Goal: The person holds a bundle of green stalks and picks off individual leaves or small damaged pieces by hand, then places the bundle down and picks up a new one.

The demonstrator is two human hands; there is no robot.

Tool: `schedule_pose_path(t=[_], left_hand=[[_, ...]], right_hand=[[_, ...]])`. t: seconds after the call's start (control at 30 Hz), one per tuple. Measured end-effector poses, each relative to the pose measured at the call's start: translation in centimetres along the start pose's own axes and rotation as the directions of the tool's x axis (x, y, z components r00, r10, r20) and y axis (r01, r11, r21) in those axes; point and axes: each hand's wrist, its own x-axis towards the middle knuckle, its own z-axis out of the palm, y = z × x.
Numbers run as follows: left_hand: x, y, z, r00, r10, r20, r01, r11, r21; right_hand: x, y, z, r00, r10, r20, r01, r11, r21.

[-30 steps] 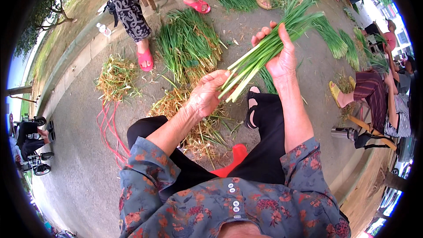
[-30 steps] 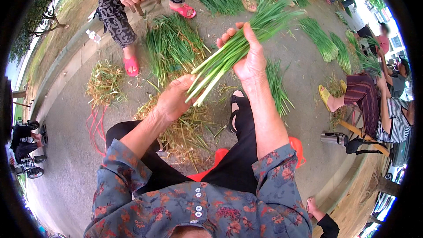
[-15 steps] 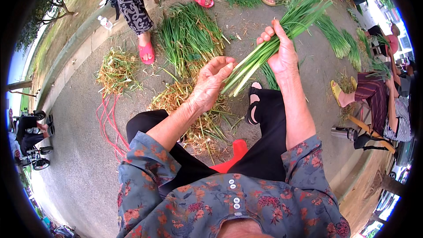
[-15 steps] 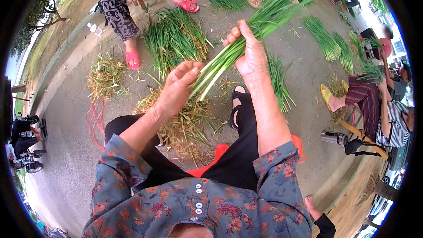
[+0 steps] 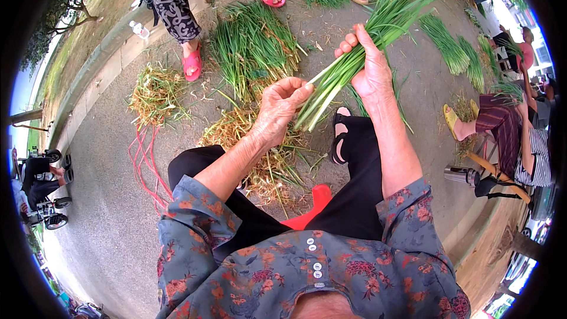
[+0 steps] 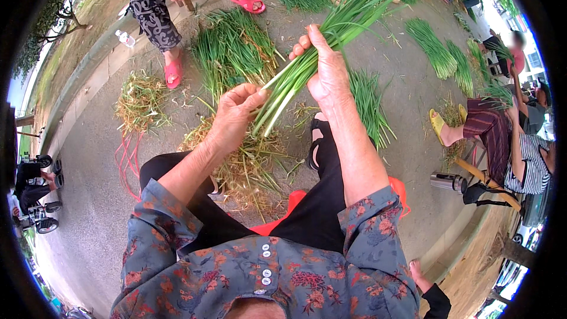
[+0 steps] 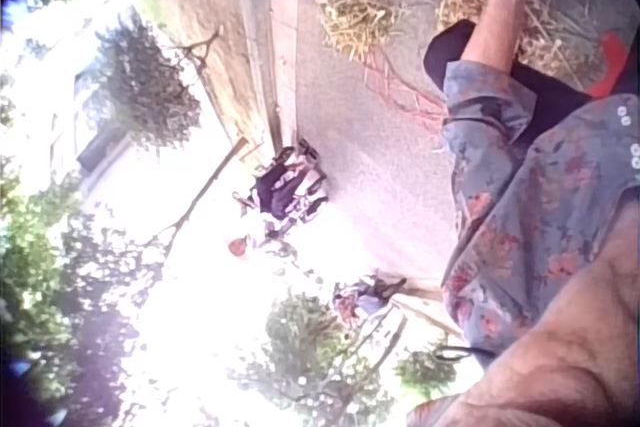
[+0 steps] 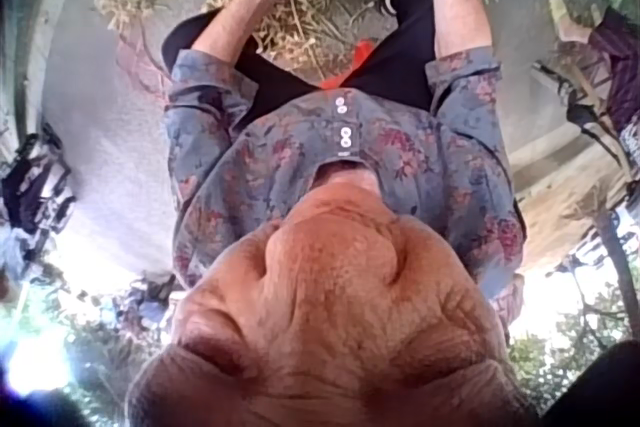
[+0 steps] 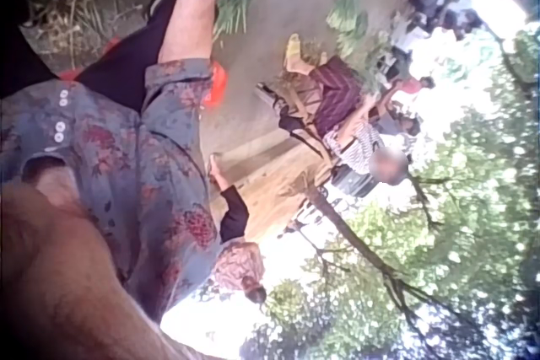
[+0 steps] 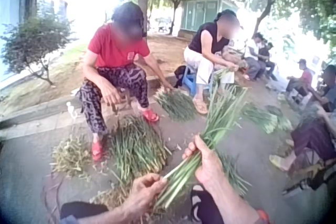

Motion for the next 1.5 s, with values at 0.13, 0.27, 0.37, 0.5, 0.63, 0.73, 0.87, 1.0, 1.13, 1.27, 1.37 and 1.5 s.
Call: schedule_pose_path(t=[0.13, 0.27, 0.37, 0.5, 0.63, 0.73, 0.87, 1.0, 1.13, 1.27, 1.37, 1.5], left_hand=[[-0.3, 0.1, -0.3, 0.995, -0.104, 0.012, 0.105, 0.987, -0.118], [-0.4, 0.8, -0.7, 0.980, -0.179, 0.086, 0.195, 0.950, -0.242], [-0.5, 1.1, -0.6, 0.973, -0.226, 0.054, 0.231, 0.907, -0.352], [-0.1, -0.6, -1.3, 0.966, -0.255, 0.033, 0.253, 0.919, -0.303], [0.2, -1.7, -1.8, 0.962, -0.263, 0.080, 0.274, 0.923, -0.270], [-0.7, 1.0, 0.9, 0.944, -0.310, -0.112, 0.264, 0.915, -0.304], [0.4, 0.3, -0.2, 0.913, -0.401, -0.073, 0.360, 0.876, -0.320], [0.5, 0.0, 0.2, 0.908, -0.418, -0.004, 0.381, 0.832, -0.402], [0.5, -0.5, -0.1, 0.913, -0.401, 0.071, 0.397, 0.837, -0.376], [0.7, 0.7, 0.0, 0.947, -0.301, 0.113, 0.260, 0.924, 0.279], [1.2, 1.1, -1.2, 0.941, -0.122, 0.315, -0.073, 0.838, 0.541], [0.3, 1.4, -0.7, 0.823, -0.208, 0.529, 0.146, 0.977, 0.156]], right_hand=[[0.0, -0.1, 0.0, 1.000, 0.000, 0.007, 0.000, 1.000, -0.015], [0.3, -0.6, -0.6, 1.000, -0.007, 0.005, 0.007, 1.000, 0.023], [0.4, -0.6, -0.8, 1.000, -0.011, -0.012, 0.012, 0.999, 0.052], [0.4, -0.4, -0.5, 1.000, -0.024, -0.010, 0.025, 0.996, 0.085], [0.5, -0.3, -0.1, 0.999, -0.032, -0.013, 0.033, 0.996, 0.082], [0.5, -0.5, -0.9, 0.998, -0.024, 0.055, 0.019, 0.996, 0.084], [0.4, -0.3, -0.5, 0.997, -0.032, 0.068, 0.025, 0.995, 0.100], [-0.4, 0.6, 1.2, 0.999, -0.016, 0.039, 0.014, 0.998, 0.059], [-0.6, 0.7, 1.6, 1.000, -0.003, 0.019, 0.003, 1.000, 0.005], [-0.2, 0.3, 0.4, 0.995, 0.012, 0.095, -0.011, 1.000, -0.013], [-0.7, 1.7, 0.8, 0.994, 0.015, 0.106, -0.002, 0.993, -0.119], [-2.8, 4.1, 2.7, 0.987, 0.106, 0.120, -0.087, 0.984, -0.155]])
